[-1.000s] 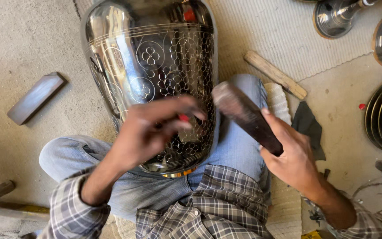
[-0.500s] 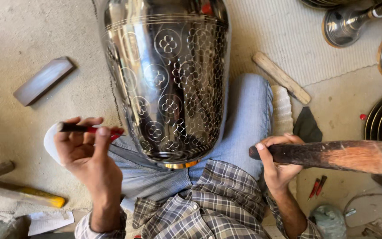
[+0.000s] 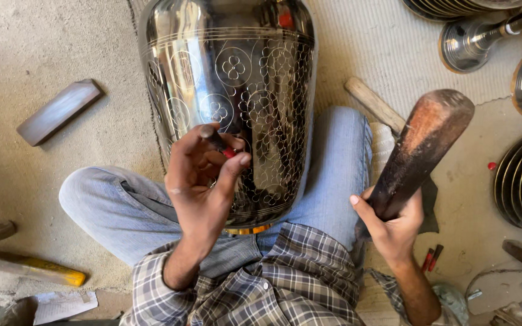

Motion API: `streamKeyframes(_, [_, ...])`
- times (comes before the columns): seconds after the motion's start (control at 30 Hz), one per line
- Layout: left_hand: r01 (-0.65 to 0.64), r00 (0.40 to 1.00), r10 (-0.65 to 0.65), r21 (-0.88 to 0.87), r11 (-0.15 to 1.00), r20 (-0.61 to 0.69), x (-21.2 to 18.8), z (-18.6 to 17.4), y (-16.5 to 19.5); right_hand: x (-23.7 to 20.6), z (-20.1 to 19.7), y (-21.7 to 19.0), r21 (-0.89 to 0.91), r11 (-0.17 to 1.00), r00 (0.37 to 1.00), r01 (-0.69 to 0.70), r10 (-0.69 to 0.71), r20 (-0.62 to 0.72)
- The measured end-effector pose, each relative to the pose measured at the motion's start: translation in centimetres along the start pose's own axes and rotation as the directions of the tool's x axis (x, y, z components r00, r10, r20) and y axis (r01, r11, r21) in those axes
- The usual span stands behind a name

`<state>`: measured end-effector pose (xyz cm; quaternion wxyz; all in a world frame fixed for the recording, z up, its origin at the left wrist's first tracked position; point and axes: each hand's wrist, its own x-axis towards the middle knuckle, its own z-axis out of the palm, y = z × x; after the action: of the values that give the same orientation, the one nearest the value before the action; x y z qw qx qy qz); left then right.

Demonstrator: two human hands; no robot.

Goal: The person uses a small chisel and a wooden mallet to engrave a floral pattern onto a large polished metal vessel. They repeatedly tap the chisel to create fine lines and shapes on the surface.

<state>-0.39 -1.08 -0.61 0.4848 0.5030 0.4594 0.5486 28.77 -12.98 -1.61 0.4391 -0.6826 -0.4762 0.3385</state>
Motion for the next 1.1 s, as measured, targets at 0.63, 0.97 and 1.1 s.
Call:
streamKeyframes(0.63, [-0.231, 0.967, 0.184, 0.299, 0.926, 0.175, 0.4, 1.1, 0.9, 12.7, -3.2, -14.2, -0.438, 0.642, 0.742, 0.629, -0.329, 0.584])
streamKeyframes(0.97, [-0.116, 0.992, 0.127, 0.251, 0.961, -0.027, -1.8, 1.6, 0.7, 15.4, -1.8, -19.1, -0.46, 0.379, 0.546, 0.803, -0.158, 0.823])
streamKeyframes(1.1, [0.019, 0.998, -0.004, 0.262, 0.965, -0.057, -1.5, 1.6, 0.4, 15.4, -1.3, -19.8, -0.497, 0.147, 0.507, 0.855, -0.044, 0.861])
